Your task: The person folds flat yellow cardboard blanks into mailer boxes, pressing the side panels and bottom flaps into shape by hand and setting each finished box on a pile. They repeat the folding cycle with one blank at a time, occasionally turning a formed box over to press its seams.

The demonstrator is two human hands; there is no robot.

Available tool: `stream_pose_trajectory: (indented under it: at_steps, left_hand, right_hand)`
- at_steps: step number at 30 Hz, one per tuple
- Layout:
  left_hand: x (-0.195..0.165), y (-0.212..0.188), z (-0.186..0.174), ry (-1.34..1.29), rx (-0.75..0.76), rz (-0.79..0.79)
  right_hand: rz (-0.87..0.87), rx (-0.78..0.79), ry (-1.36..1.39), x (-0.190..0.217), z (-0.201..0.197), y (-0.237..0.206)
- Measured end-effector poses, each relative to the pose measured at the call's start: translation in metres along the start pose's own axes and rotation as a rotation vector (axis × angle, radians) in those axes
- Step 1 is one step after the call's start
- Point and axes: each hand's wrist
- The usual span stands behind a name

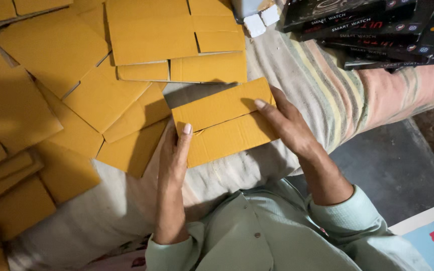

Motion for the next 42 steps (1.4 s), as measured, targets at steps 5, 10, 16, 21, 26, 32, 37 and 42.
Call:
stream_pose_trajectory:
  at_steps: [5, 10, 16, 21, 26, 32, 37, 42]
  left_hand:
    - [0.002, -0.001, -0.002, -0.078, 0.019, -0.080]
    - [-0.002, -0.002, -0.004, -0.281, 0.029, 0.037]
    - [-0.004, 0.004, -0.009, -0.259, 0.118, 0.499]
    - [0.012, 0.018, 0.005, -0.740, -0.031, 0.441]
    - [0.017, -0.006, -0.002, -0.534, -0.119, 0.263]
    - [0.031, -0.048, 0.008, -0.521, -0.026, 0.057]
    - [0.096, -0.083, 0.003, -0.777, -0.007, -0.222]
    - [0.098, -0.073, 0.002, -0.804, 0.056, -0.149]
  right_hand:
    - [0.030, 0.062, 0.115, -0.011, -0.007, 0.000]
    - [-0.215, 0.113, 0.106, -0.012, -0.014, 0.003]
    - [-0.593, 0.128, 0.415, -0.007, -0.015, 0.019]
    - [-0.596, 0.059, 0.556, -0.022, -0.003, 0.023]
    - [-0.588, 0.050, 0.529, -0.033, -0.003, 0.000]
    - [-0.249, 0.075, 0.540, -0.038, 0.005, -0.046]
    - [-0.226, 0.172, 0.562, -0.037, 0.004, -0.054]
    - [-0.469, 0.230, 0.466, -0.026, -0.008, -0.035]
Point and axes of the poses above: each hand's wrist, its own y-axis towards the middle knuckle, its own z-axis out of the palm, x = y × z, and after that the axes turned 6 degrees about y, right-handed
